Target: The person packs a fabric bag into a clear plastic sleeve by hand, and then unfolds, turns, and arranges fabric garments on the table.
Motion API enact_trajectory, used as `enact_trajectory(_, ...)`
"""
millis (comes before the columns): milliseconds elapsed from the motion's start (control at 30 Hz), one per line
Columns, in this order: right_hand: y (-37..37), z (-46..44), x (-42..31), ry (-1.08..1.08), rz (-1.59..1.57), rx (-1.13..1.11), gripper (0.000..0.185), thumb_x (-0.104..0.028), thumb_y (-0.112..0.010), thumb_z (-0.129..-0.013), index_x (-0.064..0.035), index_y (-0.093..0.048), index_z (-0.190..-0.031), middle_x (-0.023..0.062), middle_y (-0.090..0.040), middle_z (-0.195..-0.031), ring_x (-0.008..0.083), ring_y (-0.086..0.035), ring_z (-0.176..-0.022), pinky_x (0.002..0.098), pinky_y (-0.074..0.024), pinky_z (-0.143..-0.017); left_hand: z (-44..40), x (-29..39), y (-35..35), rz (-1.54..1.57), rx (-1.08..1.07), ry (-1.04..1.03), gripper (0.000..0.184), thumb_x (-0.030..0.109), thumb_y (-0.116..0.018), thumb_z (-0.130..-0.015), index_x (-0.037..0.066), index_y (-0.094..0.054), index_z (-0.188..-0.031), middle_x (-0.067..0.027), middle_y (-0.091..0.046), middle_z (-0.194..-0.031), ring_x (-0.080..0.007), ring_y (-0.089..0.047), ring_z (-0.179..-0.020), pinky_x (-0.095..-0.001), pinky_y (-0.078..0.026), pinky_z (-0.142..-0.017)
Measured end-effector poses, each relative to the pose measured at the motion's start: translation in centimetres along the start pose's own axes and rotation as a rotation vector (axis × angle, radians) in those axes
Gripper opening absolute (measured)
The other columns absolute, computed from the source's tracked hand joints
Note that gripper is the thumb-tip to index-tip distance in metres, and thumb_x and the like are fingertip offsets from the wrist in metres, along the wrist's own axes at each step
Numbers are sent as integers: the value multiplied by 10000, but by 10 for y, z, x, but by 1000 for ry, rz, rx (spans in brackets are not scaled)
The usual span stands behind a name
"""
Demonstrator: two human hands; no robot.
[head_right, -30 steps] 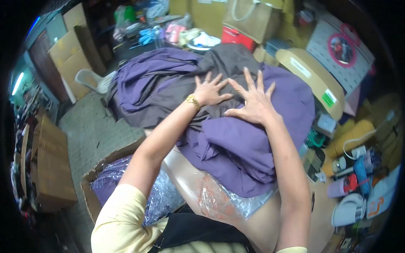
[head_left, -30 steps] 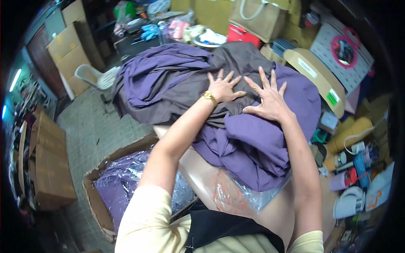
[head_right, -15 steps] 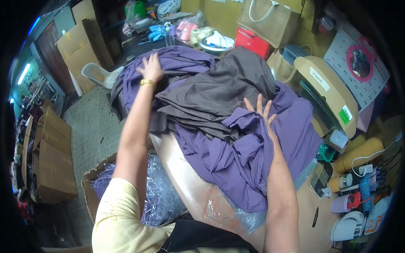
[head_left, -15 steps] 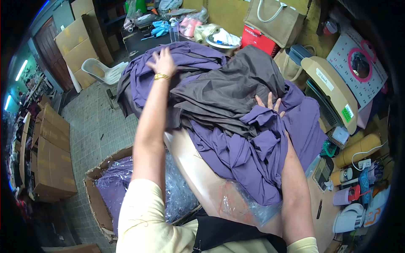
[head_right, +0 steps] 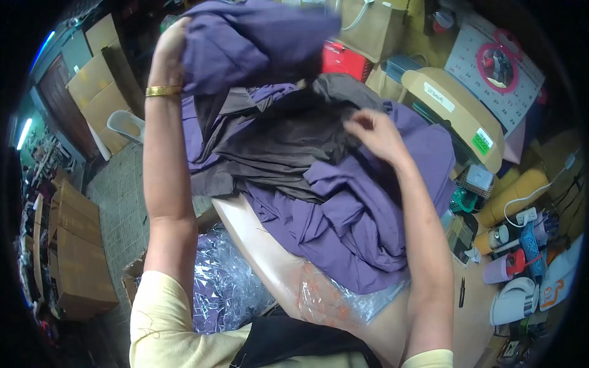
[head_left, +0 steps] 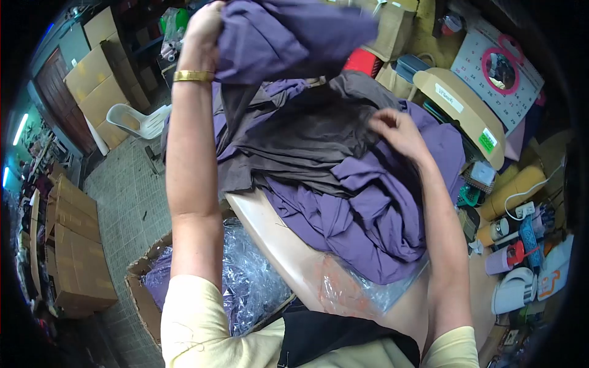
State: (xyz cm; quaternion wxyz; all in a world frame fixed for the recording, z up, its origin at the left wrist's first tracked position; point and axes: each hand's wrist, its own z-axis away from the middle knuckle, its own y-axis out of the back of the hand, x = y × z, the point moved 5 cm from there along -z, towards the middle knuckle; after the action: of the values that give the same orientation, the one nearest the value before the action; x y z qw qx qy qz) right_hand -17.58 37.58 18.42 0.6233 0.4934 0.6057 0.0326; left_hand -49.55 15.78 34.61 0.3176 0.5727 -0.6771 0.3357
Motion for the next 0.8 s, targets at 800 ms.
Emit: enact_trajectory(800, 95, -22, -267, 12, -656, 282, 431, -307, -525, -961, 47, -561, -1204, 184, -636, -1165, 276, -652, -957, 432, -519, -897, 83, -38, -194, -16, 544, -170, 530, 284, -458, -1006, 41, -333, -1461, -79, -387, -1494, -218, -381, -1363, -355, -311, -1123)
